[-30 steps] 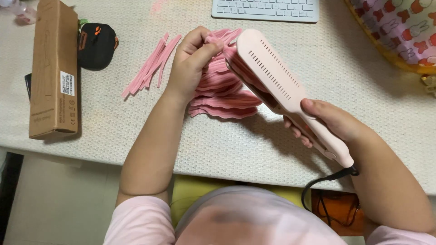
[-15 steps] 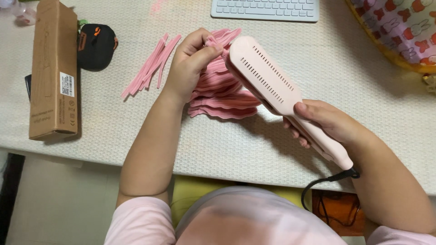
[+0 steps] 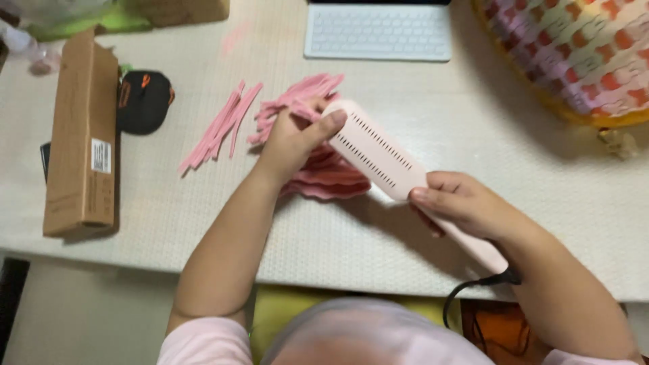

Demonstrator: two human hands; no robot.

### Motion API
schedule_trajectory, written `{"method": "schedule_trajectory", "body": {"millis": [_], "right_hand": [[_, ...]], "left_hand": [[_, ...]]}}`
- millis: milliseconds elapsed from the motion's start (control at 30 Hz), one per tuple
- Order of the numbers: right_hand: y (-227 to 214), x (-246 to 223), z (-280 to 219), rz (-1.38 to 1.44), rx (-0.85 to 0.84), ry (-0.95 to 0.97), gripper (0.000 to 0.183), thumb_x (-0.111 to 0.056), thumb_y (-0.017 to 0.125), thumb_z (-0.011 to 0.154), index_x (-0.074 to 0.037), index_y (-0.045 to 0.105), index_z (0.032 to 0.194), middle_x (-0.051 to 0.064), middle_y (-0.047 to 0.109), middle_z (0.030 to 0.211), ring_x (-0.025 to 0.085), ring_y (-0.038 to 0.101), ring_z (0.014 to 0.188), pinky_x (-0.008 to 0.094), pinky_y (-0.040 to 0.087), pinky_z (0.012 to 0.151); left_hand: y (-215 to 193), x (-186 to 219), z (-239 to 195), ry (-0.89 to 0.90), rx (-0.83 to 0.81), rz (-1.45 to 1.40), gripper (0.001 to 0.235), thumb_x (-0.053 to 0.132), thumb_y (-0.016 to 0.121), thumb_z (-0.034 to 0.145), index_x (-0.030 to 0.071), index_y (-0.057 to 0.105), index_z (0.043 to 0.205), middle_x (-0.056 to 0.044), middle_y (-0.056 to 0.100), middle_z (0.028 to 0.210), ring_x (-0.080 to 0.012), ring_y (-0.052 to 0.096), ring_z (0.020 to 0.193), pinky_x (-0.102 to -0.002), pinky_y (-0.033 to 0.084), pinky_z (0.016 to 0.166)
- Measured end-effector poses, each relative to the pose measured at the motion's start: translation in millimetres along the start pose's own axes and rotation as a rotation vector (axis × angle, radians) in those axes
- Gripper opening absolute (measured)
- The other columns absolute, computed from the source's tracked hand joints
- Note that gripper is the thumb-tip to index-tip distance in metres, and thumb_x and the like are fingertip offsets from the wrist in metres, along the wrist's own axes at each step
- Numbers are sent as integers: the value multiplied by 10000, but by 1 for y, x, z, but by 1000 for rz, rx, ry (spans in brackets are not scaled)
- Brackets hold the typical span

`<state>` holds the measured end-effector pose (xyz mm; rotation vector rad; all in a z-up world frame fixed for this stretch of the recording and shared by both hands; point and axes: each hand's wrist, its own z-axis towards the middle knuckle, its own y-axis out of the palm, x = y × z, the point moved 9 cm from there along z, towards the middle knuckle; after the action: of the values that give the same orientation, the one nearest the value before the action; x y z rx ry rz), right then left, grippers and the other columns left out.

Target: Crimping pink fabric strips with a hair styling tool to create a wavy texture

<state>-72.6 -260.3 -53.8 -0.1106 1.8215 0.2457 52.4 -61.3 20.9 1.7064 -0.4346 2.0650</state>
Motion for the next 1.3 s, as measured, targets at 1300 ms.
{"method": "schedule_trajectory", "body": {"millis": [1300], "right_hand": [[20,-61,-28,-508,-34,-402,191,-162,862,748,-12,756,803,82,624,545,119,556,536,275,493,460]], "left_hand": [[7,2,2,347,-264,-185,255,280,727,931,28,700,903,-115,641,831,-155,622,756,-284,500,734]]}}
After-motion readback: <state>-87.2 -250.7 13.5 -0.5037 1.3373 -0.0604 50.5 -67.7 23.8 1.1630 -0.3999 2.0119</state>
